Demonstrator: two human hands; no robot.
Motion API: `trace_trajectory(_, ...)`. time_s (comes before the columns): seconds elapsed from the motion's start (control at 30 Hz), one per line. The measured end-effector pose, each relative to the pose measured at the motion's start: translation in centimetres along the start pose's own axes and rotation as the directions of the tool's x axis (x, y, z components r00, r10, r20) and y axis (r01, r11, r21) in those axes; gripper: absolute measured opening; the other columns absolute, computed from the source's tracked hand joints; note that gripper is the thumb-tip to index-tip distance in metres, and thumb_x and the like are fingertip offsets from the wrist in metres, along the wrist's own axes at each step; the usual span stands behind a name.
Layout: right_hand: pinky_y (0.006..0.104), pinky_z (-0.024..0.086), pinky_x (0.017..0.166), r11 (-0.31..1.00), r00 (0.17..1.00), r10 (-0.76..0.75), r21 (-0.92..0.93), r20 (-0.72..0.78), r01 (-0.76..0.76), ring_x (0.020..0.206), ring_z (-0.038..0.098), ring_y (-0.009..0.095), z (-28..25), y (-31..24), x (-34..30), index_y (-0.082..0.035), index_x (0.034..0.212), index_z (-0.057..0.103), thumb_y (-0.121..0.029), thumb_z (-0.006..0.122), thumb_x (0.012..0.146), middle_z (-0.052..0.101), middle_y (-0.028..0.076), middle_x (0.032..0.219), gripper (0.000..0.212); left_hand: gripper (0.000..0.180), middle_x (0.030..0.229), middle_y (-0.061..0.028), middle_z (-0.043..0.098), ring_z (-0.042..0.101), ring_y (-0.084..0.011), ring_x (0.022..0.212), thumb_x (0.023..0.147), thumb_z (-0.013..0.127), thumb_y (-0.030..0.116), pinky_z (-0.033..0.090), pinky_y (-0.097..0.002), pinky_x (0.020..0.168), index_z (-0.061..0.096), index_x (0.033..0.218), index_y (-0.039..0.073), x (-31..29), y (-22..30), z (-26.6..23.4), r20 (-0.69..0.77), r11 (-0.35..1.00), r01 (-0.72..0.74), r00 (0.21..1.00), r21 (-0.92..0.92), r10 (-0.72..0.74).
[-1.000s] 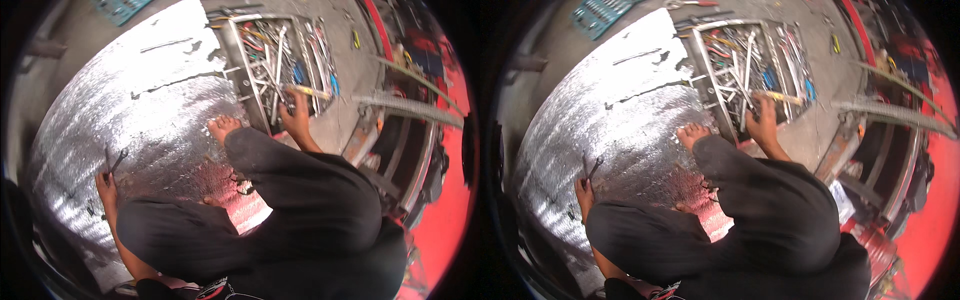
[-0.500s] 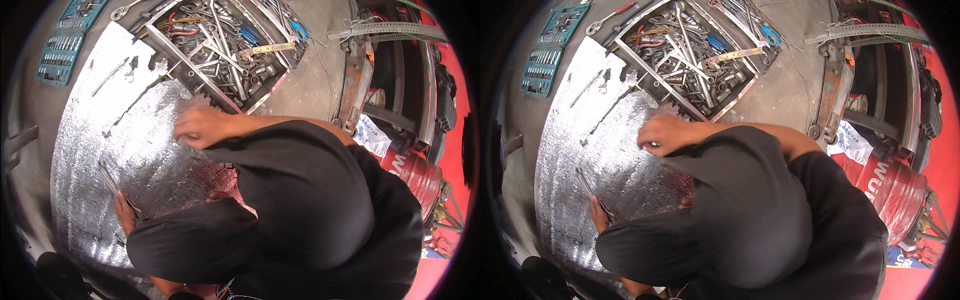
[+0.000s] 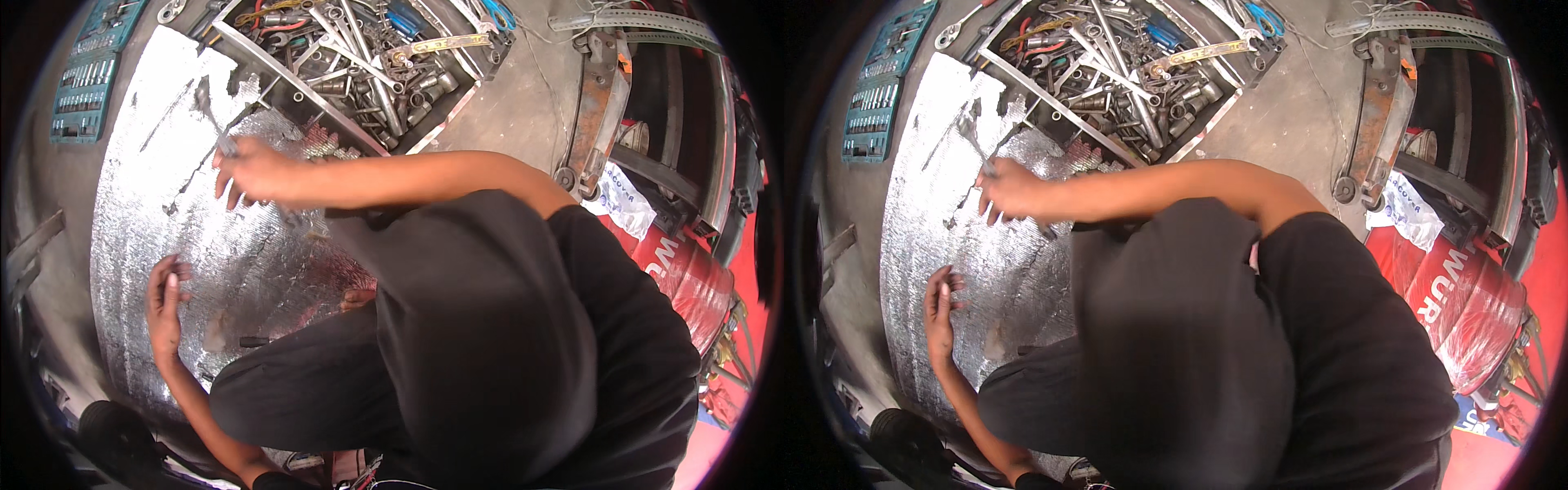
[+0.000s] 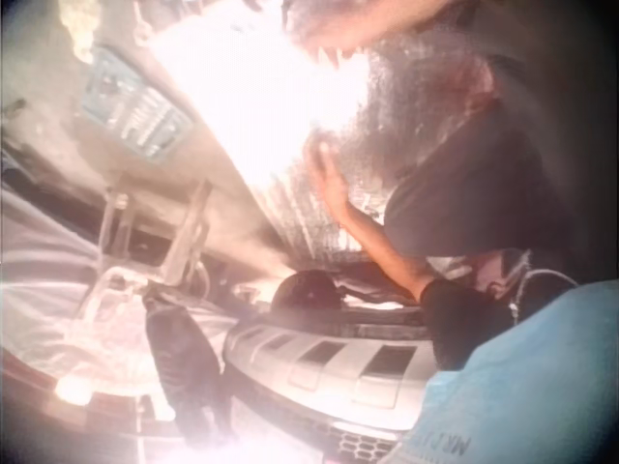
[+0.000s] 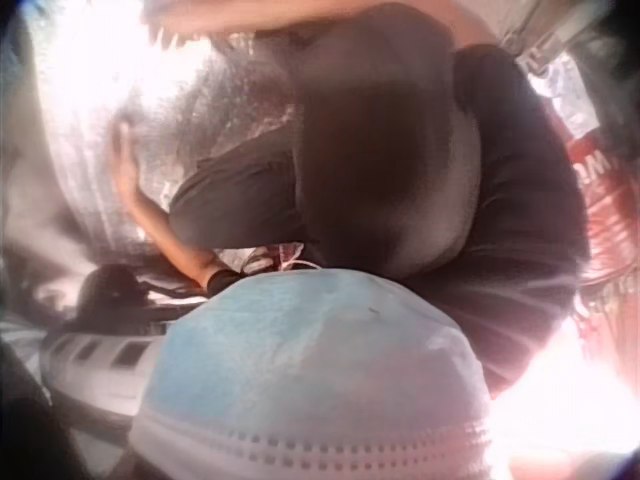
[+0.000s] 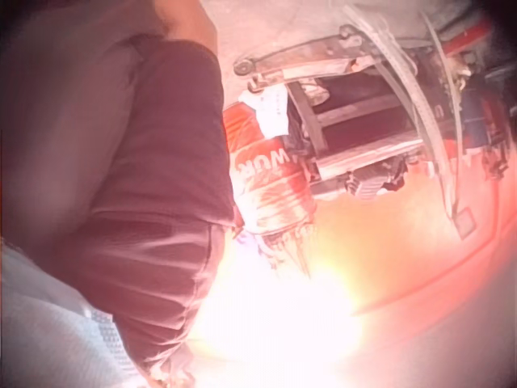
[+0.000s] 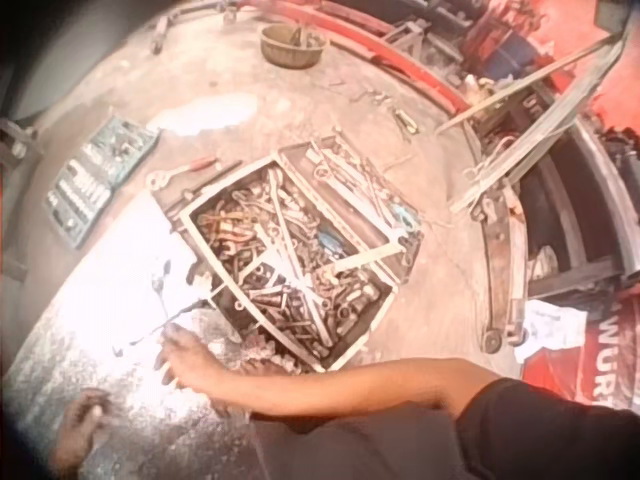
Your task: The person works on the engine of a red car with another individual, then sits on the floor to organize various tools into a case and a toolbox.
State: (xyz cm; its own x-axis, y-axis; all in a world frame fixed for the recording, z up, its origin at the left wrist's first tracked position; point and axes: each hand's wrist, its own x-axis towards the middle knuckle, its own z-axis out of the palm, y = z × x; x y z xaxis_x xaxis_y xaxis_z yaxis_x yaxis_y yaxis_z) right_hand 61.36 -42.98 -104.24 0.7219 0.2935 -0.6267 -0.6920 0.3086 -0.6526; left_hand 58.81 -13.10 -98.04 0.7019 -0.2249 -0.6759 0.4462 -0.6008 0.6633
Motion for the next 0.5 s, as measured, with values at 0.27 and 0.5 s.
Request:
trace_trajectory(0.27,0.0268,0.054,0.056,0.806,0.904,-0.328,-0.581,-0.274,0.116,0.074,0.067,0.013,-13.1,-7.7,-5.4,-0.003,0.117,0.057,-0.015,0.057,0.095,0.069,0.008,0.096,0.026,0.056,0.129,-0.0101,0.056,0.056,-0.0268,0.114,0.095,0.058,0.046,0.050,-0.0418,0.084,0.050,0.136,0.009,-9.4,-36.1,-3.9,-0.485,0.833,0.487,0.680,-0.261,-0.550)
trace_trajectory(0.5,0.0334,0.053,0.077,0.170,0.892,-0.451,-0.984,-0.031,0.052,0.098,0.064,0.020,-16.2,-10.2,-2.1,0.000,0.129,0.055,-0.027,0.062,0.093,0.065,0.015,0.113,0.046,0.060,0.124,-0.0123,0.058,0.057,-0.0262,0.107,0.096,0.051,0.051,0.051,-0.0408,0.082,0.049,0.137,0.008,-14.9,-44.6,4.6,-0.463,0.683,0.458,0.507,-0.570,-0.727)
